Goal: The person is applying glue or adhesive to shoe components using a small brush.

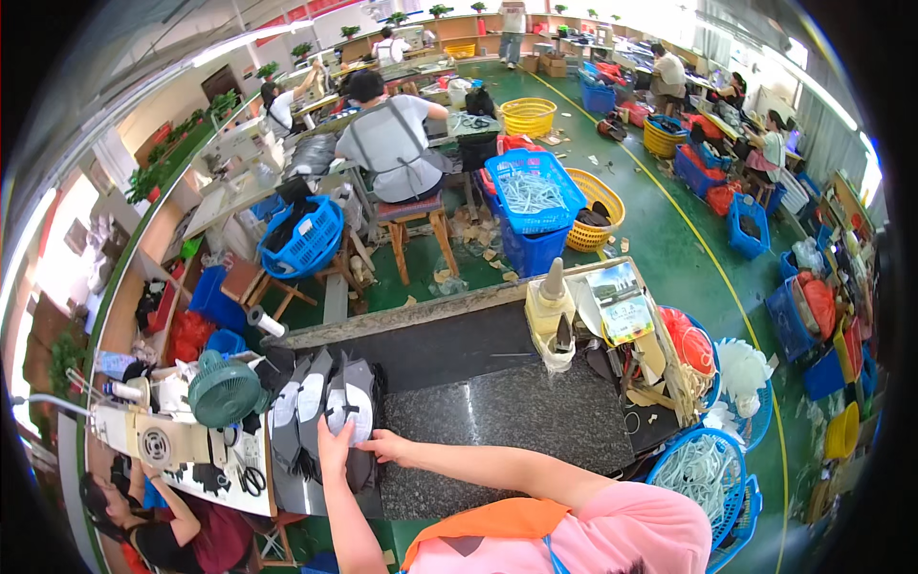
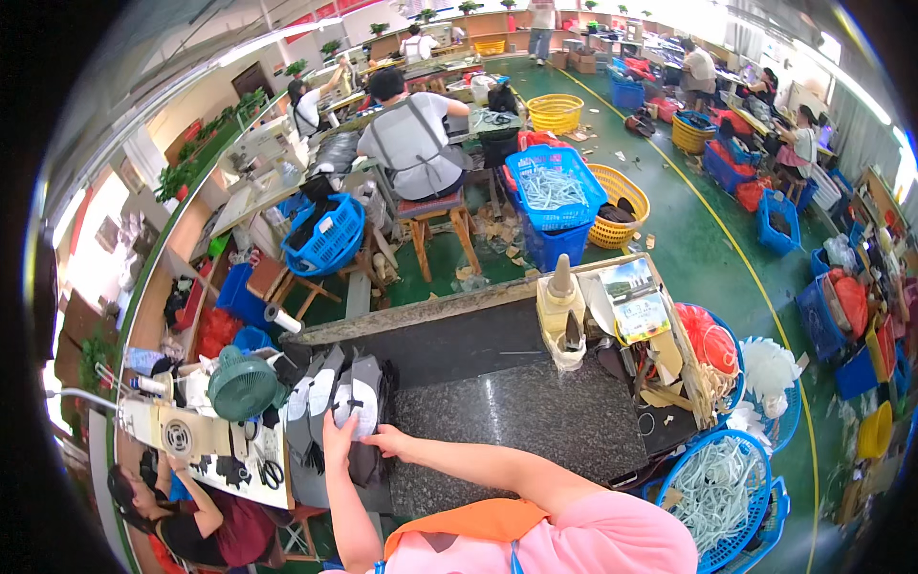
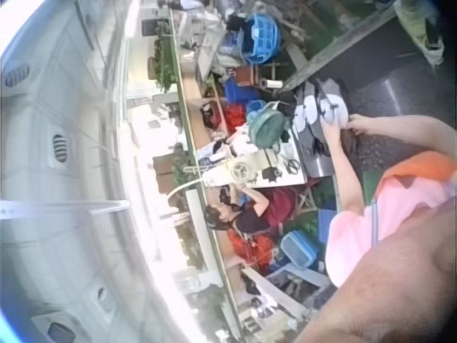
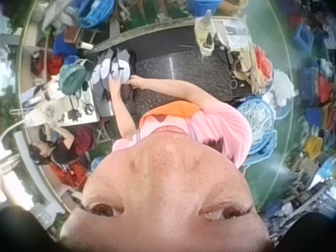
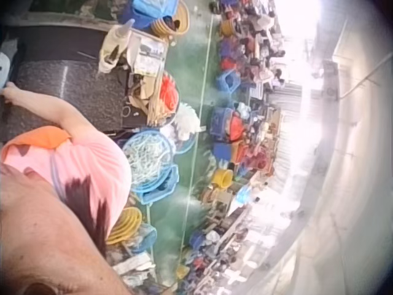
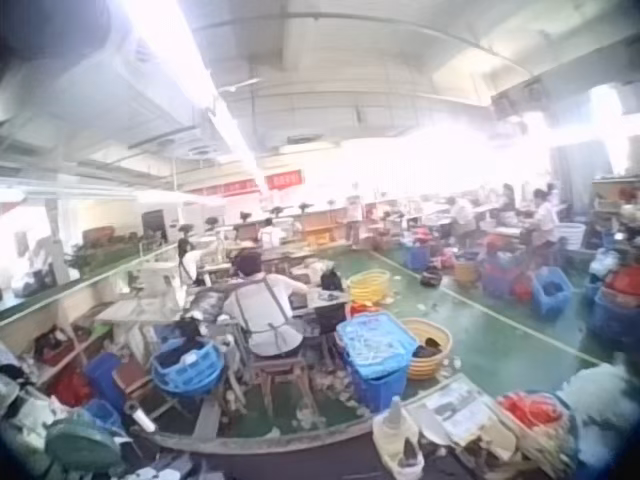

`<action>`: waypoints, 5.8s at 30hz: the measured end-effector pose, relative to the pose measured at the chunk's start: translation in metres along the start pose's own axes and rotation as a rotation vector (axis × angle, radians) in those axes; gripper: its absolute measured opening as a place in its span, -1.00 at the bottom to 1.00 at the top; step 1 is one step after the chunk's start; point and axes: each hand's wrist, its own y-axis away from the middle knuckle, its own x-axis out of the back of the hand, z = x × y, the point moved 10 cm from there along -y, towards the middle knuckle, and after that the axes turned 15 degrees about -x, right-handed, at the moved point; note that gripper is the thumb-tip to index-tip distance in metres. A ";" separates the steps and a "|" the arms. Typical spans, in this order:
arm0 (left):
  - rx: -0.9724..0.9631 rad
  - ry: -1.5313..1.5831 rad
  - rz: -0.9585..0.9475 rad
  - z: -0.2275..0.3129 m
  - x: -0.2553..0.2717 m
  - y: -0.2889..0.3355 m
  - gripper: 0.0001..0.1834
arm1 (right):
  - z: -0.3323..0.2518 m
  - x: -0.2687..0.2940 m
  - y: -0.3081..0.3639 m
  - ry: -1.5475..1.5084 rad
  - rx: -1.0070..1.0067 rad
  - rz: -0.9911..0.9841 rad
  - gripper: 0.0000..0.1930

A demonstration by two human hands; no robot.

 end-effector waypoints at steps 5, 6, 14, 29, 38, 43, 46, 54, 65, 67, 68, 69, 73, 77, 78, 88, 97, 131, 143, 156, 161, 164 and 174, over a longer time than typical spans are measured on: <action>0.039 0.434 0.009 -0.032 0.000 -0.017 -0.38 | -0.017 0.018 -0.033 0.065 0.202 0.153 -0.47; 0.003 0.659 -0.001 -0.116 0.027 -0.006 -0.41 | -0.028 -0.028 0.020 0.037 0.196 -0.042 -0.40; -0.092 0.812 -0.415 -0.039 -0.127 -0.129 -0.41 | -0.031 0.027 -0.025 -0.233 0.132 0.080 -0.48; -0.022 1.116 -0.205 0.022 -0.124 -0.094 -0.41 | -0.115 -0.011 0.103 0.124 0.599 0.118 -0.27; 0.041 1.152 -0.030 0.120 -0.135 -0.036 -0.41 | -0.108 -0.003 0.199 0.529 0.977 0.377 -0.29; 0.118 0.935 0.362 0.126 -0.053 0.025 -0.41 | -0.129 0.035 0.287 0.638 0.940 0.613 -0.39; 0.074 1.169 0.324 0.136 -0.075 0.012 -0.31 | -0.137 0.054 0.338 0.622 1.161 0.733 -0.37; 0.166 1.045 -0.140 0.084 -0.251 0.064 -0.57 | -0.003 0.194 0.256 0.414 0.726 0.813 -0.38; 0.099 0.181 -0.021 0.047 -0.260 0.133 -0.52 | 0.110 0.234 0.265 0.813 0.464 1.233 -0.31; 0.118 0.297 -0.093 0.069 -0.268 0.136 -0.56 | 0.094 0.230 0.278 0.784 0.555 1.297 -0.48; 0.130 0.423 -0.177 0.079 -0.284 0.142 -0.60 | 0.099 0.244 0.272 0.587 0.504 1.218 -0.57; 0.212 0.457 -0.209 0.077 -0.297 0.150 -0.62 | 0.106 0.255 0.264 0.395 0.455 1.133 -0.65; 0.269 0.336 -0.280 0.075 -0.310 0.149 -0.64 | 0.125 0.273 0.237 0.106 0.340 0.911 -0.79; 0.598 0.727 -0.413 0.051 -0.332 0.146 -0.65 | 0.126 0.281 0.239 0.445 0.453 1.012 -0.79; 0.781 0.964 -0.449 0.070 -0.332 0.145 -0.67 | 0.123 0.275 0.247 0.498 0.359 1.026 -0.77; -0.024 1.136 -0.056 0.198 -0.226 0.030 -0.65 | -0.011 0.388 0.309 0.316 0.601 1.544 -0.58; 0.887 1.416 -0.304 0.078 -0.323 0.180 -0.63 | -0.053 0.359 0.320 0.630 0.555 1.324 -0.91; 0.748 1.076 -0.146 0.014 -0.337 0.173 -0.73 | 0.071 0.245 0.273 1.053 0.400 0.321 -0.77; 0.646 1.323 -0.309 0.038 -0.334 0.181 -0.72 | -0.019 0.202 0.245 0.961 0.667 0.471 -0.88; 0.765 1.159 -0.264 0.009 -0.343 0.189 -0.76 | -0.048 0.226 0.275 0.832 0.734 0.533 -0.81; 0.752 1.223 -0.313 0.025 -0.345 0.176 -0.75 | 0.056 0.224 0.274 1.056 0.435 0.329 -0.80; 0.832 1.272 -0.310 0.033 -0.336 0.179 -0.72 | 0.058 0.242 0.283 1.086 0.232 0.418 -0.83; 0.100 1.052 -0.075 0.130 -0.274 -0.023 -0.44 | 0.051 0.342 0.324 0.415 0.084 1.110 -0.78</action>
